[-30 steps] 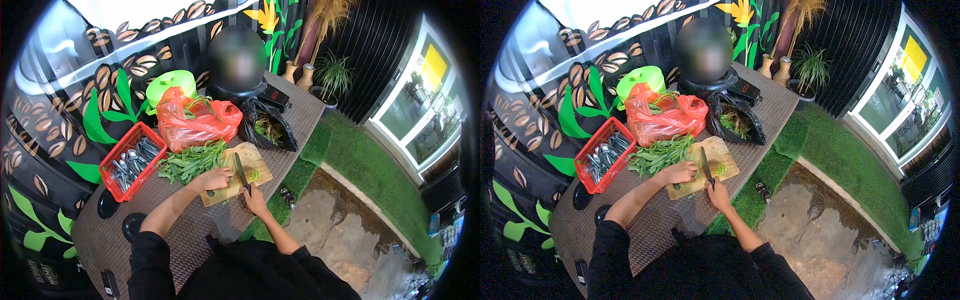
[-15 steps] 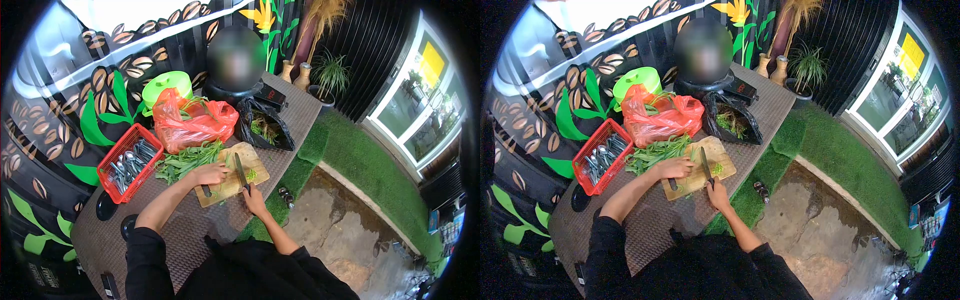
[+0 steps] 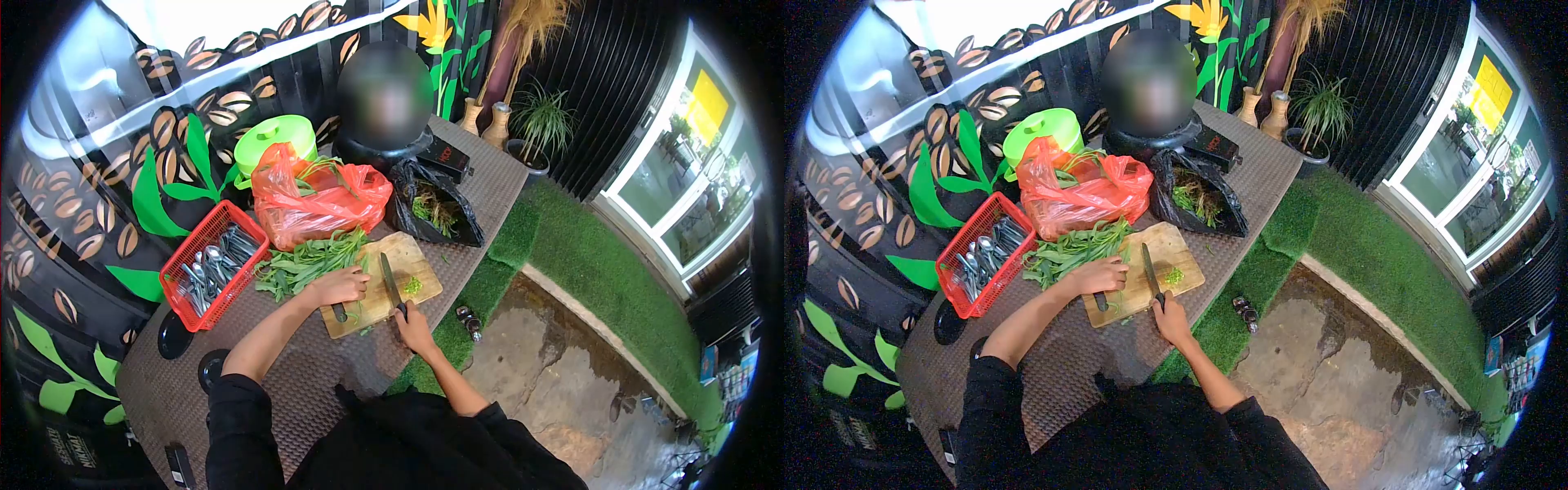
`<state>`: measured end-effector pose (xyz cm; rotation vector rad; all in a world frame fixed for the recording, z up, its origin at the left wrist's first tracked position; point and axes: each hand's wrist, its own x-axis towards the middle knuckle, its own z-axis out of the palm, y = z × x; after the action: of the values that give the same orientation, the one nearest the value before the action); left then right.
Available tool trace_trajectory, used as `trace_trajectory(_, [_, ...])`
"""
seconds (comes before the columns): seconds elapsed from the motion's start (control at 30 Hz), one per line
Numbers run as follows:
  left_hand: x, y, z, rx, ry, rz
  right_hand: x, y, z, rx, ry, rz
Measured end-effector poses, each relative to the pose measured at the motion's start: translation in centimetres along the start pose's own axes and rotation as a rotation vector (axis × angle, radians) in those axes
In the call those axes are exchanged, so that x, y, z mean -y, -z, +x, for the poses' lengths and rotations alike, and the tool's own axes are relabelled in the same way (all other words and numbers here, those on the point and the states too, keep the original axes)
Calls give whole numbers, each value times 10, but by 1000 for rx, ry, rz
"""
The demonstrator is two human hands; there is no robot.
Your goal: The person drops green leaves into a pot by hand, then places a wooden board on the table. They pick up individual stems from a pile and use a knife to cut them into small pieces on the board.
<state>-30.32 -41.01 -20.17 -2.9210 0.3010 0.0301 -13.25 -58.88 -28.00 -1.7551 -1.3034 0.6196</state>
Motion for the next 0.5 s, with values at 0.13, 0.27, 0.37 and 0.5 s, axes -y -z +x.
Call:
trace_trajectory(0.13, [-2,-1,-1,-40,55,-3,-2,0,2,28,-24,36])
trace_trajectory(0.27, [-3,-5,5,-188,214,-73,1,4,2,0,3,40])
trace_trajectory(0.37, [0,-2,16,-284,318,-242,-3,5,3,-11,-21,80])
trace_trajectory(0.5, [-7,29,33,-387,433,-250,-5,5,4,-65,11,59])
